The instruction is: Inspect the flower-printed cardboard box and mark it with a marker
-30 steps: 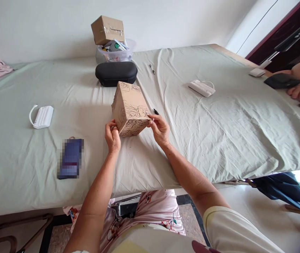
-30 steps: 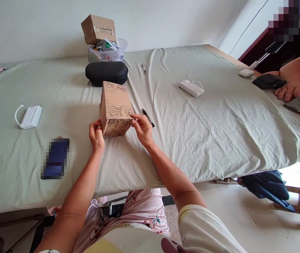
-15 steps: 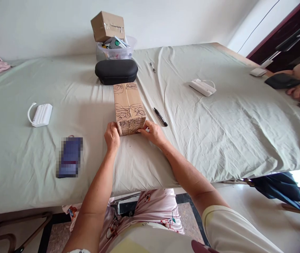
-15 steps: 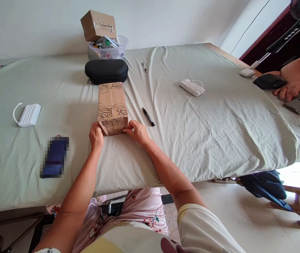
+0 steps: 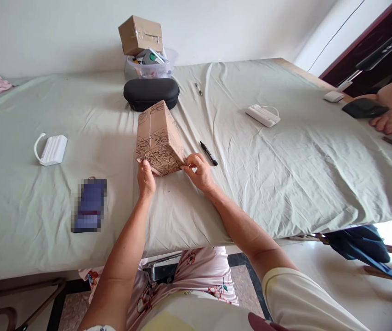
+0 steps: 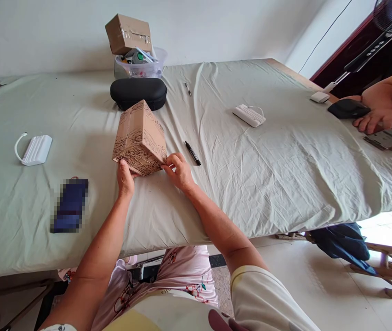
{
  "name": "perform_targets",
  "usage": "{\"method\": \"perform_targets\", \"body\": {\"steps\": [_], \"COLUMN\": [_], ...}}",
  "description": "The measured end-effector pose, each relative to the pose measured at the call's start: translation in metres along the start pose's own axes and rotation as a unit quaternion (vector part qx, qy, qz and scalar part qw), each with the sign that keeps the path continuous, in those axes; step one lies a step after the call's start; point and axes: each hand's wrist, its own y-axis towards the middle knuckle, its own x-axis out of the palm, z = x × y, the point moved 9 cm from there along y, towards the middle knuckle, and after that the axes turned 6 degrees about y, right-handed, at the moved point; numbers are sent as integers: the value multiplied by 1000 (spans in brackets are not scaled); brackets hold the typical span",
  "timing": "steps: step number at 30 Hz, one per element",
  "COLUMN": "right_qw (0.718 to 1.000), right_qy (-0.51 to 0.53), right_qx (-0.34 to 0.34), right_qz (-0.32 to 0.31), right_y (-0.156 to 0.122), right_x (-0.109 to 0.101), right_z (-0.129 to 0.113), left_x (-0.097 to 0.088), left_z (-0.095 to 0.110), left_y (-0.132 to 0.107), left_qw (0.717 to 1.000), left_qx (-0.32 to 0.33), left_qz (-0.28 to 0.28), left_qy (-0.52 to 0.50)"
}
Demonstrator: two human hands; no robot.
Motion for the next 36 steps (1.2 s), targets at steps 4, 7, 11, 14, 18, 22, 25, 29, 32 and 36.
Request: {"method": "perform_targets", "body": {"steps": [4,7,11,14,18,22,25,29,32,36], "right_qw": [996,992,988,988,990,989,989,991,996,998], "right_qy": [-2,-25,-57,-60,-35,-45,-34,-12,24,61], "right_qx": [-35,-65,-81,-86,-95,-100,-106,-95,-44,6], "right_qz": [79,106,119,114,97,99,98,95,74,25], "right_y": [1,2,3,2,1,0,0,-1,-3,-5], "right_x": [-15,-23,-31,-32,-26,-25,-24,-19,-9,5], "right_z": [-12,-20,-26,-30,-34,-37,-39,-37,-22,-6], "left_x": [16,13,-13,-25,-28,-25,-26,-30,-32,-35], "left_z": [-14,-9,6,27,53,65,66,58,48,41], "left_y": [-2,-3,-3,-5,-15,-22,-22,-19,-15,-12], "left_qw": [994,996,997,983,953,944,947,960,971,975], "left_qx": [-72,-59,6,91,195,235,225,185,142,108], "left_qz": [-41,-29,74,129,162,160,160,160,160,169], "left_qy": [-75,-56,11,93,166,168,167,135,106,101]}}
